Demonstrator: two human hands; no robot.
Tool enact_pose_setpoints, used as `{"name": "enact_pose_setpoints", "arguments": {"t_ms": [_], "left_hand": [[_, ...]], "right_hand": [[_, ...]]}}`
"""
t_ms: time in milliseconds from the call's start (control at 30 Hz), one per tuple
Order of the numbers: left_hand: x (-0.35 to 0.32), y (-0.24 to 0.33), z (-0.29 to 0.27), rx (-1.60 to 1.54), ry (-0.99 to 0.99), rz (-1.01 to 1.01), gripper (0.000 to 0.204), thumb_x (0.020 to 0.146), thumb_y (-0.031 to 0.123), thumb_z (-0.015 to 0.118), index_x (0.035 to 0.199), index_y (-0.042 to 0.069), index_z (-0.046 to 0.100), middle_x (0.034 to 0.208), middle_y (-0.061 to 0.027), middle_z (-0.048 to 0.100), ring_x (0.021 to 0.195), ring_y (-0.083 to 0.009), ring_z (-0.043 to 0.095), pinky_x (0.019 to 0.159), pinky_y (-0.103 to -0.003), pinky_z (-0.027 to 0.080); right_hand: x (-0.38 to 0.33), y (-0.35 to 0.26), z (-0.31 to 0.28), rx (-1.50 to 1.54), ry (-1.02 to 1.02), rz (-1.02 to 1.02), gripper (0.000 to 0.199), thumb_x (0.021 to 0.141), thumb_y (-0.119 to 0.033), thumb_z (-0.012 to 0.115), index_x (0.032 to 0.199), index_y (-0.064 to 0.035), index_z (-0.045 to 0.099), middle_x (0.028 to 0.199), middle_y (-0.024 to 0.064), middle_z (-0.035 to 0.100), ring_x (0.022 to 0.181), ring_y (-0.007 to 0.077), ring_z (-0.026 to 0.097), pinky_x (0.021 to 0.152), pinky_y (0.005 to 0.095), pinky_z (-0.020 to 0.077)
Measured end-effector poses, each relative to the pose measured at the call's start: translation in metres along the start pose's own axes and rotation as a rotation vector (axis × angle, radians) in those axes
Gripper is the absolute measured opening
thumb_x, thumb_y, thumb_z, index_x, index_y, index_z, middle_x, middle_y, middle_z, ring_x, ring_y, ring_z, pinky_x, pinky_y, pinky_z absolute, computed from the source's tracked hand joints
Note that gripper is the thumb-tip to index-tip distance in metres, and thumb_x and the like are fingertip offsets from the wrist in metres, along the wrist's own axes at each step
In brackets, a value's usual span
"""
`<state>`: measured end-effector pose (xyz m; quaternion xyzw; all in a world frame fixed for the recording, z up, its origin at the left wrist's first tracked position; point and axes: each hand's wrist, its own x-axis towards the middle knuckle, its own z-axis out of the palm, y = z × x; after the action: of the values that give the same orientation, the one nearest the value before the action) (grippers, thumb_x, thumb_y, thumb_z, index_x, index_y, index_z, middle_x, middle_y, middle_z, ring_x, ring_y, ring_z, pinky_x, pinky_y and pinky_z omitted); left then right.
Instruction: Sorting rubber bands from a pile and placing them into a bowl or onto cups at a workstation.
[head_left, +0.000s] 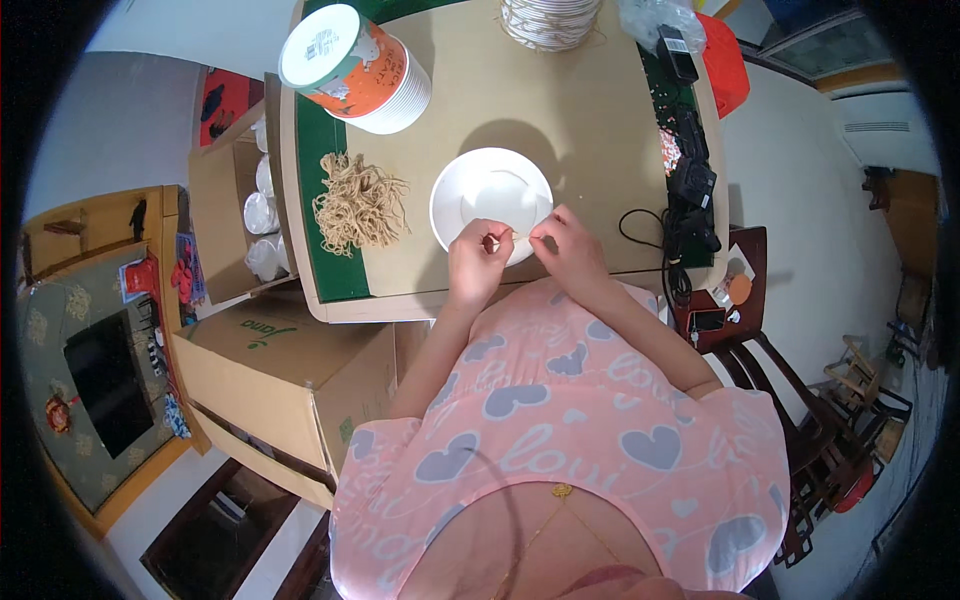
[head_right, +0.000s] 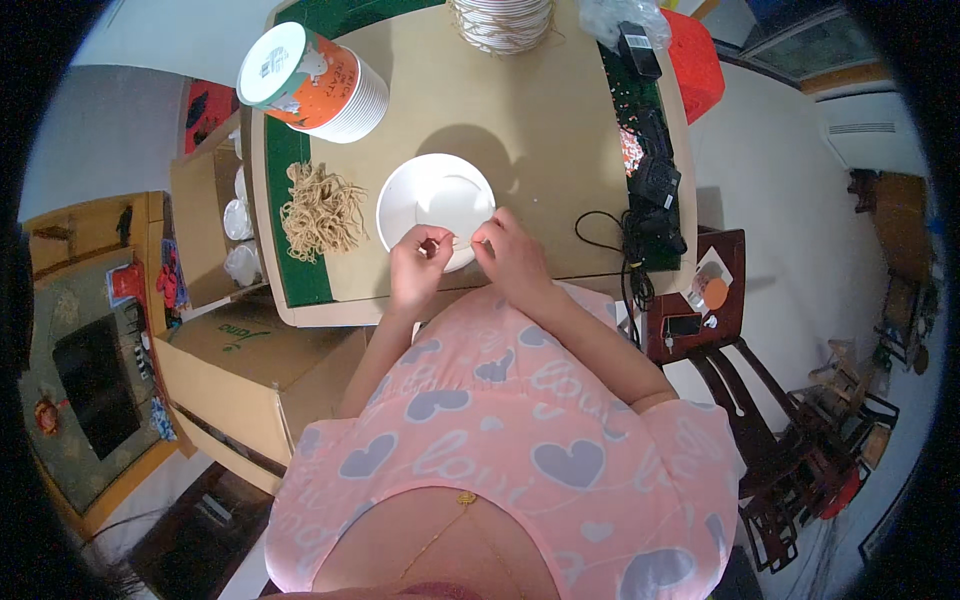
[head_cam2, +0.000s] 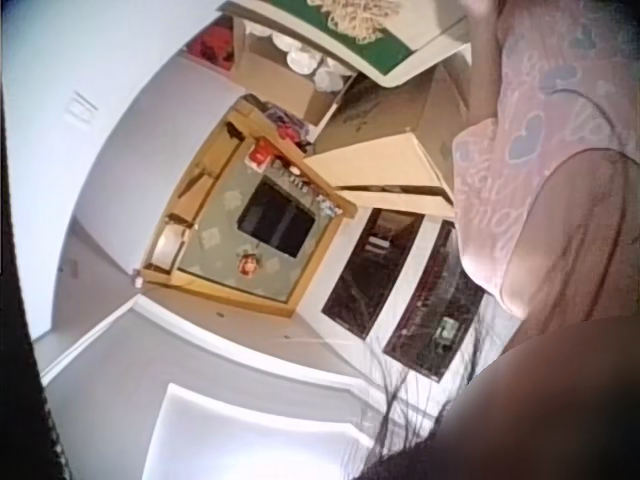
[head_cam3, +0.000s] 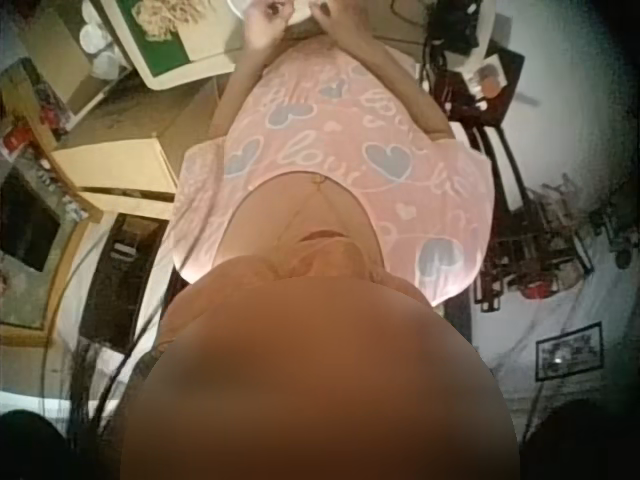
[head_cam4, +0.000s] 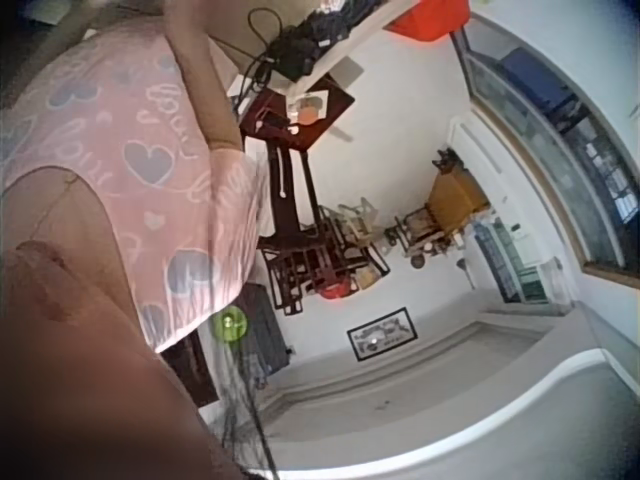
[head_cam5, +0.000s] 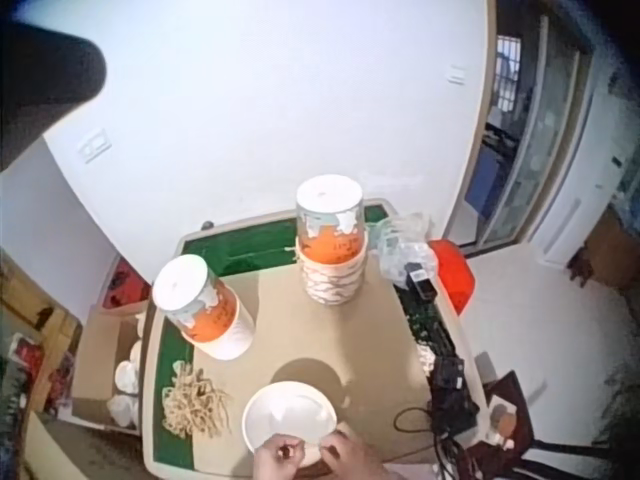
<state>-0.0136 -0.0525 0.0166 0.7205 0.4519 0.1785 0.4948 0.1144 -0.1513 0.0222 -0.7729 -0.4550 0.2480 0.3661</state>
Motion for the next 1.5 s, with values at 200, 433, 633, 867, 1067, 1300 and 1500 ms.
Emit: {"name": "enact_pose_setpoints", "arguments": {"t_ms": [200,433,633,867,1067,1300,1500], "left_hand": [[-0.001,0.004,-0.003,0.143,0.016,0.155,0.010,0.077,0.011,0.065,0.086,0.007,0.065,0.078,-0.0068,0.062,0.057,-0.0191,0.056,0.054,-0.032,0.046],[0.001,0.010,0.000,0.263,-0.126,0.345,0.014,0.077,0.013,0.066,0.090,0.007,0.067,0.079,-0.0076,0.062,0.059,-0.0196,0.056,0.056,-0.030,0.046],[-0.001,0.009,0.006,0.312,0.003,0.407,0.010,0.074,0.010,0.067,0.082,0.006,0.066,0.077,-0.0083,0.062,0.064,-0.0241,0.060,0.057,-0.033,0.047],[-0.001,0.009,0.009,0.314,0.056,0.340,0.009,0.072,0.009,0.066,0.080,0.006,0.065,0.075,-0.0086,0.062,0.067,-0.0256,0.061,0.059,-0.034,0.048],[0.001,0.004,0.001,0.143,-0.124,0.114,0.013,0.082,0.012,0.062,0.091,0.004,0.067,0.075,-0.0043,0.065,0.063,-0.0136,0.057,0.058,-0.028,0.045],[0.010,0.007,-0.013,-0.053,-0.294,-0.218,0.019,0.090,0.015,0.058,0.095,0.000,0.066,0.074,-0.0031,0.065,0.066,-0.0045,0.053,0.059,-0.022,0.042],[0.010,-0.004,-0.003,-0.151,-0.227,-0.066,0.012,0.087,0.011,0.061,0.089,0.000,0.065,0.074,-0.0016,0.064,0.066,-0.0051,0.054,0.059,-0.021,0.043]], "right_hand": [[0.000,0.004,0.001,-0.027,0.018,-0.017,0.009,0.080,-0.015,0.061,0.081,-0.0099,0.055,0.087,0.0070,0.051,0.073,0.0284,0.059,0.061,0.0409,0.0472],[0.001,0.004,-0.001,-0.037,0.009,-0.031,0.008,0.081,-0.016,0.061,0.082,-0.0101,0.055,0.087,0.0071,0.052,0.075,0.0293,0.058,0.061,0.0412,0.0470],[0.002,0.001,-0.005,-0.033,-0.004,-0.055,0.007,0.083,-0.016,0.057,0.083,-0.0097,0.055,0.089,0.0080,0.052,0.075,0.0310,0.058,0.062,0.0422,0.0469],[0.007,0.006,-0.005,0.012,-0.005,-0.097,0.006,0.084,-0.014,0.055,0.083,-0.0079,0.054,0.089,0.0103,0.052,0.076,0.0329,0.057,0.063,0.0428,0.0465],[0.006,0.009,-0.007,0.039,-0.006,-0.085,0.007,0.083,-0.015,0.057,0.083,-0.0080,0.055,0.089,0.0095,0.053,0.077,0.0316,0.058,0.064,0.0420,0.0465],[0.004,0.005,-0.006,0.114,-0.017,0.032,0.009,0.082,-0.017,0.059,0.083,-0.0094,0.055,0.089,0.0084,0.053,0.077,0.0299,0.058,0.065,0.0399,0.0469],[0.005,0.002,-0.005,0.071,-0.025,0.005,0.011,0.082,-0.020,0.059,0.083,-0.0097,0.056,0.090,0.0079,0.054,0.078,0.0297,0.059,0.065,0.0412,0.0471]]}}
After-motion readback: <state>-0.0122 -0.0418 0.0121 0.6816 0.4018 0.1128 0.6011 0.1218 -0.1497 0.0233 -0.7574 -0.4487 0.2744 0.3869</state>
